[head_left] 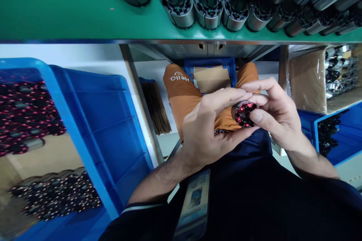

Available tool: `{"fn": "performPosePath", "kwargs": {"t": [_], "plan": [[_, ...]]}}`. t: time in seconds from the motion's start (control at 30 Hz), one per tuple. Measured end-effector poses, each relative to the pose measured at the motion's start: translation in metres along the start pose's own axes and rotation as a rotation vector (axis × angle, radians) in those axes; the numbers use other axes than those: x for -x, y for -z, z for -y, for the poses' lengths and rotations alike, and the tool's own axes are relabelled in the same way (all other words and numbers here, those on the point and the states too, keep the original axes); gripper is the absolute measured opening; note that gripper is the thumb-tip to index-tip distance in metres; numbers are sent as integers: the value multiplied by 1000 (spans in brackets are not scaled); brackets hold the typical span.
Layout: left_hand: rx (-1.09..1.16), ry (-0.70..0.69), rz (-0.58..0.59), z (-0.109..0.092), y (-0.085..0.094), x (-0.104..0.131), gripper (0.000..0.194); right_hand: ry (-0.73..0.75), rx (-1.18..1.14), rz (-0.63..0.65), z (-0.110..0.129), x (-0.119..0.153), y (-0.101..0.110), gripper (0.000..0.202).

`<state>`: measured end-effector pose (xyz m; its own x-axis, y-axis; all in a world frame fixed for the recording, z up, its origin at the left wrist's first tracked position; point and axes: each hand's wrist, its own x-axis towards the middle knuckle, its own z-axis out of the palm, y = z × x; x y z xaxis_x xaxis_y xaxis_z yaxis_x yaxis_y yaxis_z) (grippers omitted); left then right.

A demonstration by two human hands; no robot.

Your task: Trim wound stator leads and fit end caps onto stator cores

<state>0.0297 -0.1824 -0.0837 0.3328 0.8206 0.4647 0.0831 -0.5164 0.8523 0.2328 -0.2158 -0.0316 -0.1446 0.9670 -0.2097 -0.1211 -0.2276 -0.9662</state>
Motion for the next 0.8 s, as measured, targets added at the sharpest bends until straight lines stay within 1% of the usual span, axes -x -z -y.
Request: {"fn": "performPosePath", "kwargs": {"t": [0.1, 0.2, 0.37, 0.43, 0.5, 0.6, 0.67, 0.73, 0.8], "plan": [[21, 51, 15, -4, -4, -3, 81, -15, -5, -20, -2, -1, 1, 46], [6, 76, 4, -6, -6, -3, 76, -25, -5, -40, -3, -1, 1, 46], [-79, -31, 25, -8, 1, -9, 77, -8, -22, -31, -1, -1, -1, 44], [-94, -27, 37, -9, 5, -13, 73, -12, -17, -24, 1, -2, -2, 47], [-102, -8, 27, -10, 7, -16, 74, -16, 5, -30, 4, -3, -2, 48], [-37, 3, 14, -8, 8, -19, 74, -5, 42, -50, 6, -5, -1, 49], [18, -5, 51, -6, 9, -20, 70, 0, 45, -55, 5, -5, 0, 49], [43, 4, 91, -4, 10, -22, 72, 2, 34, -51, 3, -4, 1, 49], [47, 6, 87, -3, 10, -24, 74, -2, 28, -44, 1, -2, 2, 47]]}}
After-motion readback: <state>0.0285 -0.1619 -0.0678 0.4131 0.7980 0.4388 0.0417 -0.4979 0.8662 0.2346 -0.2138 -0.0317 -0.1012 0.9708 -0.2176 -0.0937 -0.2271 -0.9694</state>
